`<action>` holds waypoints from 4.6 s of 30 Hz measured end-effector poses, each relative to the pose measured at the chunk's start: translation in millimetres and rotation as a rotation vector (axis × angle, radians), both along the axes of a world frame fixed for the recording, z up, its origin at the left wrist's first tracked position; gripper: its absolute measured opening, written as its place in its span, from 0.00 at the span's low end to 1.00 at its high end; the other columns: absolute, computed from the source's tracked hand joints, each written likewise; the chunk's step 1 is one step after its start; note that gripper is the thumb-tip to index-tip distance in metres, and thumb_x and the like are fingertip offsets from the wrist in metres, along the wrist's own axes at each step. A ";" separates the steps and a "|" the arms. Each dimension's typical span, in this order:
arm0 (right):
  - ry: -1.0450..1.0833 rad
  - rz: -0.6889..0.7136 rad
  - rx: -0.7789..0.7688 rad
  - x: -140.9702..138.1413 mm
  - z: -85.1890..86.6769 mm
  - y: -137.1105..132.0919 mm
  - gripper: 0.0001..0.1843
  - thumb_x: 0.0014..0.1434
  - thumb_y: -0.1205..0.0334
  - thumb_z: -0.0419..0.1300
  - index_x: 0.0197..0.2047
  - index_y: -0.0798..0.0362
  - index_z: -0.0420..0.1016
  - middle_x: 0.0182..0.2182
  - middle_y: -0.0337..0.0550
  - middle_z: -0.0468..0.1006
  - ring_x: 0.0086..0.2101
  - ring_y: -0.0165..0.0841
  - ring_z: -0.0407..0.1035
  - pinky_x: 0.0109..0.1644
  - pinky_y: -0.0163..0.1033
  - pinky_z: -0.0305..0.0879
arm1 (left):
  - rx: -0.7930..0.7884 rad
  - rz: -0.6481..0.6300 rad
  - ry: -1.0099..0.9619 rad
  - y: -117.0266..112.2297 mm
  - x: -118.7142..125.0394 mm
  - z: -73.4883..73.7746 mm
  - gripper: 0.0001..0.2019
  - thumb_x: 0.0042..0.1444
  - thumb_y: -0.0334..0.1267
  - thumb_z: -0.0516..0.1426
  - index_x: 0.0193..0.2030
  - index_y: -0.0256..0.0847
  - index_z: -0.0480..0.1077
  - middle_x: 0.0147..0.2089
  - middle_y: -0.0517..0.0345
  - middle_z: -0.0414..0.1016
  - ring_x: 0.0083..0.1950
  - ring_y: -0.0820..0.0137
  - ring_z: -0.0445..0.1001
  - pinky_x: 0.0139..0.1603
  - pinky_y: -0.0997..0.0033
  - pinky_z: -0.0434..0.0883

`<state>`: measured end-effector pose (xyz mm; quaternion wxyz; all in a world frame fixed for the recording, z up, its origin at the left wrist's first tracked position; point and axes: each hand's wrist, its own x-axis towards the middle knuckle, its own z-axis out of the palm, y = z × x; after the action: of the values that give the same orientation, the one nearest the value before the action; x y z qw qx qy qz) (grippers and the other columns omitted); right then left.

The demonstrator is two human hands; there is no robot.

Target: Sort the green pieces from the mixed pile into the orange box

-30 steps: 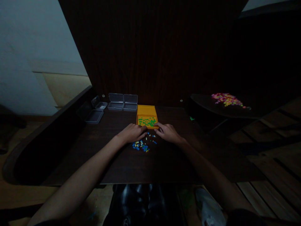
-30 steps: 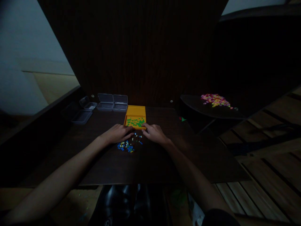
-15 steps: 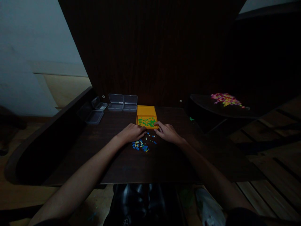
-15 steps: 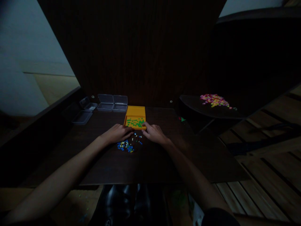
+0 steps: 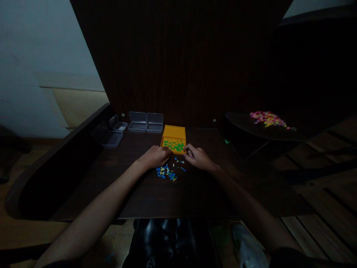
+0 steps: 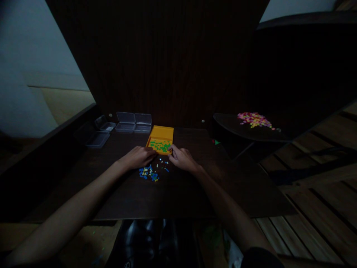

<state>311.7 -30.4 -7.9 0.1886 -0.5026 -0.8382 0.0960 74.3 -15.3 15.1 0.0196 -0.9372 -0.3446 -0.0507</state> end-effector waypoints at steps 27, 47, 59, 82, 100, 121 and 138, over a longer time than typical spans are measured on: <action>0.054 0.085 0.047 1.5 -8.3 2.3 0.06 0.61 0.64 0.56 0.41 0.54 0.71 0.21 0.33 0.68 0.21 0.25 0.61 0.29 0.31 0.51 | -0.053 0.278 -0.116 28.3 -35.3 8.1 0.15 0.64 0.40 0.48 0.46 0.39 0.72 0.35 0.50 0.79 0.36 0.62 0.77 0.34 0.70 0.65; -0.035 0.100 0.017 -6.0 -5.6 -2.6 0.15 0.65 0.60 0.53 0.51 0.52 0.75 0.38 0.46 0.81 0.33 0.33 0.73 0.39 0.35 0.60 | -0.412 0.093 -0.348 25.1 -29.9 4.3 0.13 0.58 0.42 0.55 0.36 0.35 0.77 0.28 0.57 0.78 0.27 0.73 0.73 0.28 0.78 0.62; 0.170 0.454 -0.126 -33.9 2.8 -32.6 0.07 0.55 0.61 0.63 0.37 0.53 0.79 0.18 0.31 0.67 0.20 0.23 0.60 0.29 0.30 0.54 | -0.490 -0.034 -0.324 -30.7 -22.9 11.6 0.11 0.58 0.35 0.56 0.42 0.38 0.79 0.26 0.61 0.76 0.24 0.76 0.68 0.27 0.79 0.59; 0.484 0.268 -0.227 -22.3 4.6 -16.8 0.12 0.59 0.55 0.58 0.35 0.56 0.74 0.16 0.29 0.59 0.19 0.23 0.51 0.25 0.31 0.48 | -0.377 0.034 -0.167 -61.6 -18.3 9.3 0.12 0.63 0.36 0.52 0.47 0.45 0.76 0.38 0.57 0.80 0.36 0.68 0.77 0.37 0.75 0.64; 0.692 0.063 -0.196 -5.7 -9.5 7.5 0.17 0.57 0.48 0.57 0.34 0.55 0.71 0.18 0.31 0.61 0.20 0.25 0.54 0.26 0.31 0.48 | -0.482 0.035 -0.105 -39.9 -7.6 13.7 0.07 0.57 0.32 0.56 0.39 0.43 0.75 0.32 0.59 0.77 0.30 0.70 0.73 0.31 0.74 0.61; 0.661 0.075 -0.160 -7.9 -4.4 4.3 0.15 0.58 0.50 0.57 0.33 0.55 0.71 0.15 0.30 0.59 0.19 0.25 0.52 0.25 0.32 0.46 | -0.393 0.160 -0.037 -47.5 3.5 15.2 0.07 0.59 0.35 0.54 0.38 0.40 0.74 0.33 0.53 0.77 0.32 0.67 0.75 0.30 0.74 0.64; 0.784 0.134 -0.385 -13.1 -1.5 2.7 0.18 0.54 0.47 0.61 0.33 0.55 0.70 0.16 0.30 0.61 0.18 0.24 0.52 0.22 0.31 0.45 | -0.908 0.230 -0.910 -49.3 0.6 18.1 0.15 0.56 0.48 0.59 0.38 0.37 0.70 0.28 0.63 0.66 0.26 0.76 0.63 0.26 0.77 0.61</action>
<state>298.5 -27.7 -9.4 0.3883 -0.3986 -0.7010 0.4460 74.8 -64.6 33.2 -0.5207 -0.6945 -0.4036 -0.2893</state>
